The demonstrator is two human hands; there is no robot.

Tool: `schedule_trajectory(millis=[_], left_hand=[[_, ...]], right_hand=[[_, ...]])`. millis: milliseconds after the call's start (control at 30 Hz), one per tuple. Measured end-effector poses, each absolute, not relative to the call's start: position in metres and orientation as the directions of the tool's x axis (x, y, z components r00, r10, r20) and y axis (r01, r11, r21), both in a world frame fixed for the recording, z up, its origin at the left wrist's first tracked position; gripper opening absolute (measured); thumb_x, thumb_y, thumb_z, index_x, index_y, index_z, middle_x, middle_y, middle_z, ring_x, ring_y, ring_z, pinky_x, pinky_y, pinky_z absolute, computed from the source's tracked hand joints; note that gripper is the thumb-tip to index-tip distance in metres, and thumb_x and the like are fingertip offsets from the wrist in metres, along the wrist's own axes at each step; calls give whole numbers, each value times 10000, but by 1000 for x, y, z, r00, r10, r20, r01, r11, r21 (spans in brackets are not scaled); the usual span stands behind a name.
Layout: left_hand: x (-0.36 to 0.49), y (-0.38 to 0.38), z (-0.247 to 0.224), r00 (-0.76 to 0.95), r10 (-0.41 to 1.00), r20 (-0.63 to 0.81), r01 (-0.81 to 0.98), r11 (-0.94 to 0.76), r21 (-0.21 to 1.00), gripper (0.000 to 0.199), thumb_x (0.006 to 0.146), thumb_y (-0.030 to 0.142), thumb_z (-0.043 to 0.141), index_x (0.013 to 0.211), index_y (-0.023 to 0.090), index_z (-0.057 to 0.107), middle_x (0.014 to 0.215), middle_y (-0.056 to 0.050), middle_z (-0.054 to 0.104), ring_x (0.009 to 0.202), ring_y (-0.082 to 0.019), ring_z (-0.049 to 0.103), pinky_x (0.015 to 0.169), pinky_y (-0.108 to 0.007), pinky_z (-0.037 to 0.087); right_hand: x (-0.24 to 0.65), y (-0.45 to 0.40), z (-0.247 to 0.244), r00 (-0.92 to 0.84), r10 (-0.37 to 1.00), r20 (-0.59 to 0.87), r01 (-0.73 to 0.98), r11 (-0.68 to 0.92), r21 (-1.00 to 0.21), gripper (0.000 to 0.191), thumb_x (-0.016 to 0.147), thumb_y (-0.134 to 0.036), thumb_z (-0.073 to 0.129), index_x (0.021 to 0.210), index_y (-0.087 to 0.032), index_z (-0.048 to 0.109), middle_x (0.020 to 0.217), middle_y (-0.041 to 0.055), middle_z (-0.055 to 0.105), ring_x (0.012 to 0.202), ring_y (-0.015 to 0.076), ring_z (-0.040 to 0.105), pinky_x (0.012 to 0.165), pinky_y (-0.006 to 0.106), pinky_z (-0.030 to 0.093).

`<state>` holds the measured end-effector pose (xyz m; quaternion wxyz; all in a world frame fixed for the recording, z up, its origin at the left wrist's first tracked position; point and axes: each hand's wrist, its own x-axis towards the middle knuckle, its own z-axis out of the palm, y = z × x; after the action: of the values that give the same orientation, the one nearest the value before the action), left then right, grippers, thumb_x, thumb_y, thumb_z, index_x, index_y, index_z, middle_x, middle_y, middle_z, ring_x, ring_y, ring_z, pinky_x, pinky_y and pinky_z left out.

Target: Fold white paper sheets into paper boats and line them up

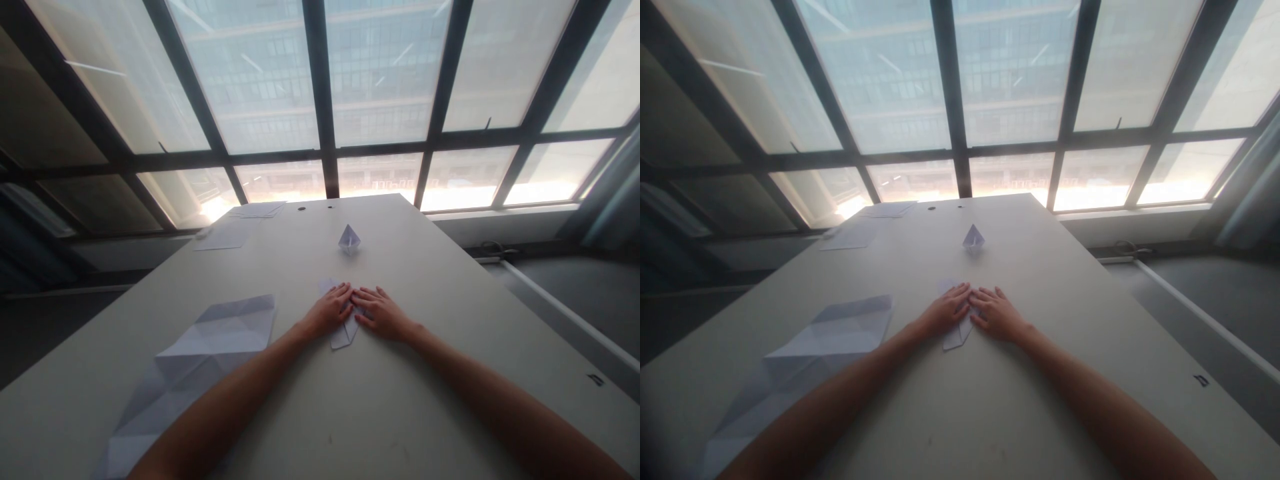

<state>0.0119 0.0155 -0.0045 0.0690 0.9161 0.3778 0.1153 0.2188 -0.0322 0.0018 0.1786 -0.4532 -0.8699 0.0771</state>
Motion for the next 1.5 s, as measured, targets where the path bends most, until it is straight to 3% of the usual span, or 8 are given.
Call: schedule_trajectory(millis=[233, 400, 633, 833, 933, 1233, 1367, 1500], left_hand=[[10, 12, 2, 718, 686, 116, 657, -724, 212, 611, 940, 305, 462, 1519, 168, 323, 1580, -90, 292, 1472, -205, 240, 1212, -399, 186], [10, 10, 6, 731, 675, 103, 642, -731, 233, 580, 983, 419, 438, 1521, 233, 323, 1587, -57, 281, 1480, -202, 215, 1210, -424, 160], [10, 10, 6, 739, 666, 101, 628, -735, 254, 544, 990, 392, 453, 1511, 277, 344, 1581, -40, 304, 1475, -210, 231, 1206, -430, 174], [11, 12, 8, 734, 624, 269, 545, -777, 316, 308, 990, 309, 477, 1242, 311, 654, 1314, -21, 635, 1253, -180, 551, 1176, -387, 269], [12, 10, 12, 736, 608, 297, 515, -788, 337, 275, 978, 306, 497, 1160, 295, 702, 1219, -29, 690, 1151, -173, 618, 1155, -383, 296], [13, 5, 15, 760, 619, 196, 582, -783, 218, 400, 952, 205, 480, 1298, 361, 604, 1397, 24, 571, 1357, -164, 446, 1190, -416, 188], [10, 9, 14, 764, 625, 161, 606, -781, 153, 541, 860, 42, 474, 1253, 379, 630, 1427, 59, 538, 1405, -167, 374, 1198, -439, 168], [11, 7, 12, 743, 633, 217, 625, -773, 113, 518, 863, 28, 463, 1248, 328, 636, 1421, 24, 544, 1422, -204, 348, 1198, -469, 189]], right_hand=[[217, -35, 13, -499, 815, 294, 785, 569, -245, 396, 948, -382, 527, 1322, -272, 591, 1386, 58, 557, 1225, 244, 463, 1054, 401, 349], [218, -36, 16, -499, 814, 297, 793, 567, -224, 316, 948, -390, 538, 1188, -241, 680, 1206, 92, 634, 1150, 244, 491, 1016, 392, 361], [217, -35, 17, -508, 805, 308, 774, 583, -247, 270, 943, -361, 549, 1120, -244, 716, 1144, 80, 651, 1135, 225, 509, 1014, 365, 378], [214, -35, 23, -488, 833, 262, 816, 542, -202, 298, 981, -281, 443, 1066, -221, 723, 1111, 74, 673, 1065, 208, 551, 962, 324, 418], [213, -37, 26, -452, 859, 239, 856, 493, -155, 317, 987, -295, 423, 1021, -212, 727, 1103, 90, 676, 1056, 226, 553, 938, 330, 436], [206, -40, 29, -321, 928, 191, 937, 340, -76, 334, 971, -282, 422, 932, -160, 730, 1002, 162, 693, 982, 273, 590, 830, 346, 466], [207, -42, 29, -343, 916, 208, 928, 364, -74, 315, 970, -271, 441, 889, -158, 723, 937, 140, 718, 921, 247, 630, 802, 313, 463], [210, -43, 28, -406, 876, 262, 888, 445, -113, 299, 974, -292, 463, 868, -172, 716, 874, 109, 734, 842, 212, 661, 775, 280, 448]])
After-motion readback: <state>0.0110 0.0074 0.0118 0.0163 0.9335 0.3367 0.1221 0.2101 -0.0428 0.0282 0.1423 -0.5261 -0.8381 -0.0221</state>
